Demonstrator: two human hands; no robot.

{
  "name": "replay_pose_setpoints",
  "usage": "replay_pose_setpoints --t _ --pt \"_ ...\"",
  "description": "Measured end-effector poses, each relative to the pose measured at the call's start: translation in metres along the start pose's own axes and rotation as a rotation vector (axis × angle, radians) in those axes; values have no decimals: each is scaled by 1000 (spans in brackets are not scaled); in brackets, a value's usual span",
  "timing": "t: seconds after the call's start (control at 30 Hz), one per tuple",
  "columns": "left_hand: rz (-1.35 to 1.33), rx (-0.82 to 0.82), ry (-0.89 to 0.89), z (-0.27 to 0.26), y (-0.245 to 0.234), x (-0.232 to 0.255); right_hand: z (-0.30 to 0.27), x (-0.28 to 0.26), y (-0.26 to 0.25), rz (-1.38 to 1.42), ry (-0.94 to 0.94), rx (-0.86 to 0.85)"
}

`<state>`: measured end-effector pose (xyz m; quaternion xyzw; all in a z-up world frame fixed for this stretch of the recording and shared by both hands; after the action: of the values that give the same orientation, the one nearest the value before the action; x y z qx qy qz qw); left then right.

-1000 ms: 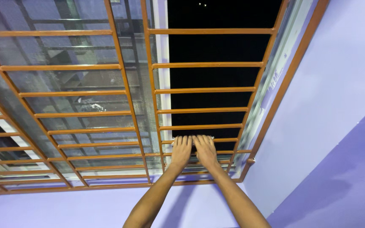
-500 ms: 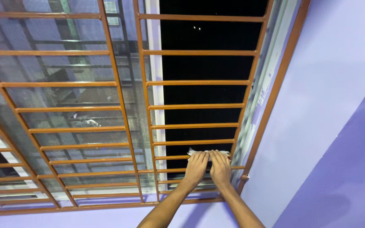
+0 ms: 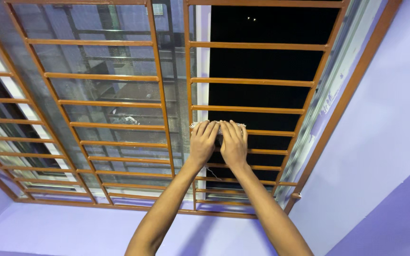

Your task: The person cleans window grills by wiping the grill bars and window frame with a cloth.

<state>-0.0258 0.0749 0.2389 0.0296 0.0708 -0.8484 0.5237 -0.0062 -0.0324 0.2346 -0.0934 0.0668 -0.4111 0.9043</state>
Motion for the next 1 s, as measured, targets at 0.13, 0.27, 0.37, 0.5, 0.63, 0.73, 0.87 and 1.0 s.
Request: replay_pose_setpoints --t 0.13,0.27,0.37,0.5,0.63,0.73,0.87,1.0 --pt "-103 -238 -64 -4 8 -19 -3 8 14 0 28 -219" --pt "-209 -324 -23 3 20 -11 -1 35 8 -50 17 -367" --pt "-219 -436 22 9 48 12 -2 64 -2 -144 51 -451" --pt "-113 -514 39 7 75 33 -9 81 -2 -257 95 -503" --pt "-89 -338 107 -4 53 13 -9 51 17 -277 63 -447" --pt "-37 -341 99 -13 34 -24 -4 14 33 -220 10 -378" --pt "178 -258 228 -19 15 -29 -1 -15 45 -240 -32 -290" --pt "142 -263 95 -16 27 -9 -4 3 24 -182 -42 -223"
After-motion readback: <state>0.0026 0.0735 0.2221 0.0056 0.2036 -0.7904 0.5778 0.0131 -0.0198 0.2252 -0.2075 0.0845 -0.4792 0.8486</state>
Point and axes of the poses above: each hand's wrist, its own z-axis towards the middle knuckle, its own y-axis out of the palm, x = y × z, the point moved 7 cm from there along z, towards the middle knuckle, and after that the axes turned 9 degrees about x, right-handed, at the moved point
